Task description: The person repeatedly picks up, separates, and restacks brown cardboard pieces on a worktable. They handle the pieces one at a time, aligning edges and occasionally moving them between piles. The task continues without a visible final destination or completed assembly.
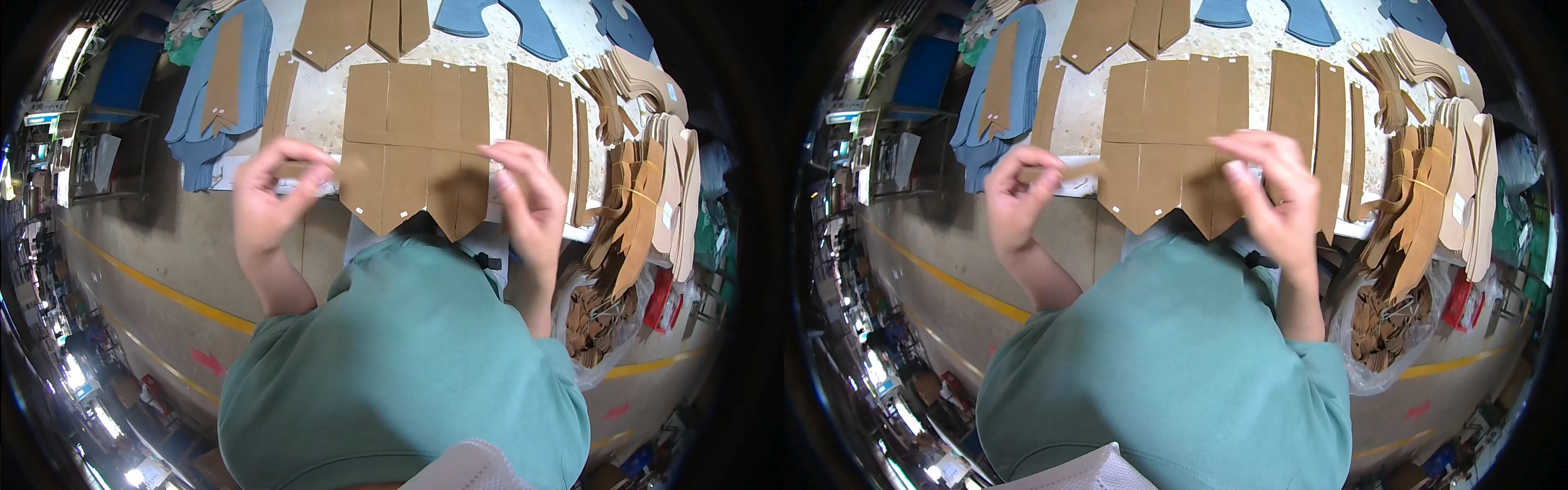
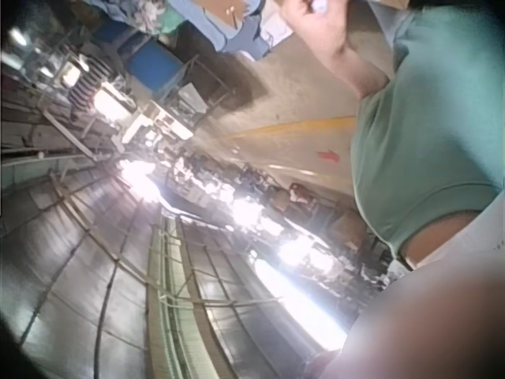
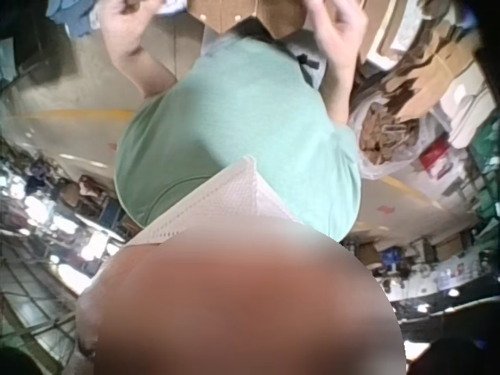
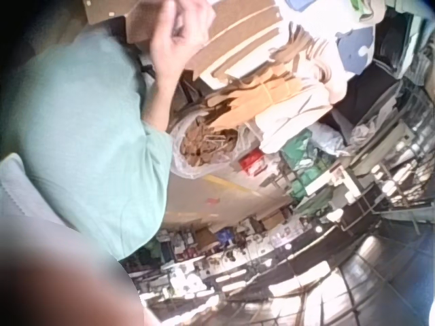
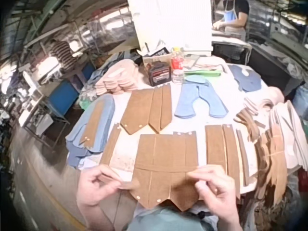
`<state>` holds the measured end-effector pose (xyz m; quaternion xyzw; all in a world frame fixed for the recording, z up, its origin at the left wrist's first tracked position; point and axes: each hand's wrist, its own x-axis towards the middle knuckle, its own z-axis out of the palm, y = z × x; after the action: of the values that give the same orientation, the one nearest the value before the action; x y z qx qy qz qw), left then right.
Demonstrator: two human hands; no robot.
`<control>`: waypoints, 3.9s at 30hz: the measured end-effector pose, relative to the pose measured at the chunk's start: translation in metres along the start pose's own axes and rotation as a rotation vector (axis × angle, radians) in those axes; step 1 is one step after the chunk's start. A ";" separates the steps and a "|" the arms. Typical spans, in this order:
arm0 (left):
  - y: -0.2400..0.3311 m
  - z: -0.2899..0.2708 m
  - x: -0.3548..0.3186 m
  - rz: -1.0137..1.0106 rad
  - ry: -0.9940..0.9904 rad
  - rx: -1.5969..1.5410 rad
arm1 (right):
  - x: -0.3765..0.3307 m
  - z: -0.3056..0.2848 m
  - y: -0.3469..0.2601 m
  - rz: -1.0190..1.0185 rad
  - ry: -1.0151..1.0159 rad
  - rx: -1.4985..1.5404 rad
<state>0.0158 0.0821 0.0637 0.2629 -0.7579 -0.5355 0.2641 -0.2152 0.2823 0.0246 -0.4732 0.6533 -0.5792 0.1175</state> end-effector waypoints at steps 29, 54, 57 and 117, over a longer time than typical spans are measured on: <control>-0.056 0.030 0.030 0.008 -0.001 0.439 | -0.002 -0.028 0.030 0.036 -0.075 -0.621; -0.073 0.041 0.051 0.069 -0.032 0.380 | 0.013 0.001 0.045 0.110 -0.011 -0.597; -0.074 0.041 0.052 0.115 -0.064 0.407 | 0.015 -0.003 0.045 0.075 0.061 -0.605; -0.021 0.320 0.241 0.634 -0.678 0.529 | -0.040 -0.065 0.056 0.451 0.466 -0.854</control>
<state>-0.3738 0.1267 -0.0197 -0.1092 -0.9520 -0.2751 0.0781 -0.2666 0.3479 -0.0205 -0.1856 0.9251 -0.3118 -0.1121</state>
